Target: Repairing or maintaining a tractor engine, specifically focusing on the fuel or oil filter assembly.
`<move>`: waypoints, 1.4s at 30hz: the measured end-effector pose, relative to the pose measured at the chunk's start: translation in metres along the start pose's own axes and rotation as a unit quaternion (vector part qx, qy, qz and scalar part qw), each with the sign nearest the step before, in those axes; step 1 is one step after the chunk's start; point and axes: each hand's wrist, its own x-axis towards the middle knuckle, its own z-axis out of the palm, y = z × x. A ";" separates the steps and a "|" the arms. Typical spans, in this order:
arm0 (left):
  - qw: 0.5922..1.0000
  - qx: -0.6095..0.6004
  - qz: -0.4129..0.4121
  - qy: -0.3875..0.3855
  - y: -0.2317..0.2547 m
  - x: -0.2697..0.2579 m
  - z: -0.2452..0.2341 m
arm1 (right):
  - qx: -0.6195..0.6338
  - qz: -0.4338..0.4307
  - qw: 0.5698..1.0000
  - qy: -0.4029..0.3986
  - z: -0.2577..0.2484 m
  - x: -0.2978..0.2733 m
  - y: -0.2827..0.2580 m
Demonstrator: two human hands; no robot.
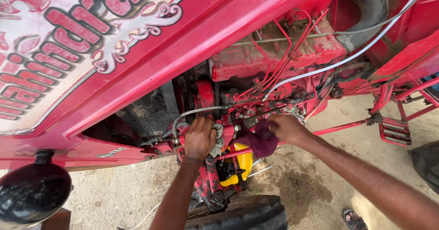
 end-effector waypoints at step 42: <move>0.999 0.036 0.002 -0.015 0.001 0.002 -0.005 | -0.305 -0.269 0.872 0.273 -0.019 0.016 -0.070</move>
